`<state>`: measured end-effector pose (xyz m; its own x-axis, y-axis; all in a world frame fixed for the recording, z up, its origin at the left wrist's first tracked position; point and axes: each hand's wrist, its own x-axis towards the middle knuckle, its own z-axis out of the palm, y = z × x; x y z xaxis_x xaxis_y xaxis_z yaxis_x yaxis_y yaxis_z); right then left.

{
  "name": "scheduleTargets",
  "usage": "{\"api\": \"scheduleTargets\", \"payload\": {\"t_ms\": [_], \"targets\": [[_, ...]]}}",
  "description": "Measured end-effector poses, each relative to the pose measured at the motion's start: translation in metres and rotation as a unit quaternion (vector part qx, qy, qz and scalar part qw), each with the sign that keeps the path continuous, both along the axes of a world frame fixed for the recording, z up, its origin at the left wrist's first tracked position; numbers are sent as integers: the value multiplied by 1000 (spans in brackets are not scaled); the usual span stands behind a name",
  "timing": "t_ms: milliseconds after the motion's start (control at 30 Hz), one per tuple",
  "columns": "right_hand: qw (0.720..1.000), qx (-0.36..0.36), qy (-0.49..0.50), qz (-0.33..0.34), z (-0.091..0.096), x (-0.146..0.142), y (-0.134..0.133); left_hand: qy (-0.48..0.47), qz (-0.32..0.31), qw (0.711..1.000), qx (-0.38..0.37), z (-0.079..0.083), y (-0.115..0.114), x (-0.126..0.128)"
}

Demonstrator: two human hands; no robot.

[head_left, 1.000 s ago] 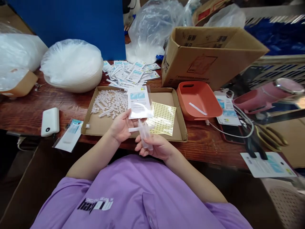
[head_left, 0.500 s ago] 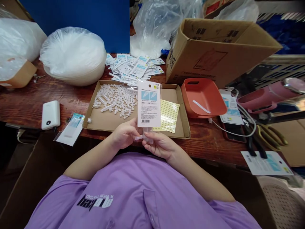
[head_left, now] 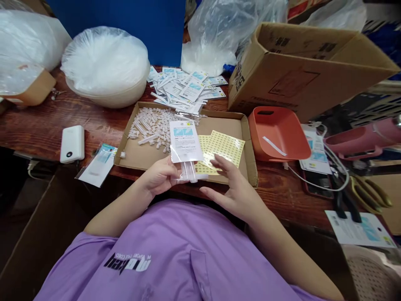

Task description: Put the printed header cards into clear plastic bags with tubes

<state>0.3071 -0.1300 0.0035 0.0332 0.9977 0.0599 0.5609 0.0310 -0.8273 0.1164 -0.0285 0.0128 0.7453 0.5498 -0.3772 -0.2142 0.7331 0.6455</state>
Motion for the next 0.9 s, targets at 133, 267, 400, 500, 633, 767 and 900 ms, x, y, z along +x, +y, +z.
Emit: {"api": "scheduleTargets", "payload": {"t_ms": [133, 267, 400, 500, 633, 767, 900], "targets": [[991, 38, -105, 72, 3, -2, 12, -28, -5, 1000, -6, 2, -6, 3], [997, 26, -64, 46, -12, -7, 22, -47, 16, 999, -2, 4, -11, 4], [999, 46, 2, 8, -20, -13, 28, -49, 37, 998, 2, 3, -16, 4], [995, 90, 14, -33, -20, -18, 35, -64, 48, 996, 27, 0, -23, 9], [984, 135, 66, -94, -25, -25, 46, -83, 36, 992, 90, -4, -29, 8], [918, 90, 345, -174, -32, -24, 51, 39, -8, 983, 180, -2, -9, -6], [788, -65, 580, -198, -28, -15, 44, 187, 170, 897, 362, 0, 24, -12]]}}
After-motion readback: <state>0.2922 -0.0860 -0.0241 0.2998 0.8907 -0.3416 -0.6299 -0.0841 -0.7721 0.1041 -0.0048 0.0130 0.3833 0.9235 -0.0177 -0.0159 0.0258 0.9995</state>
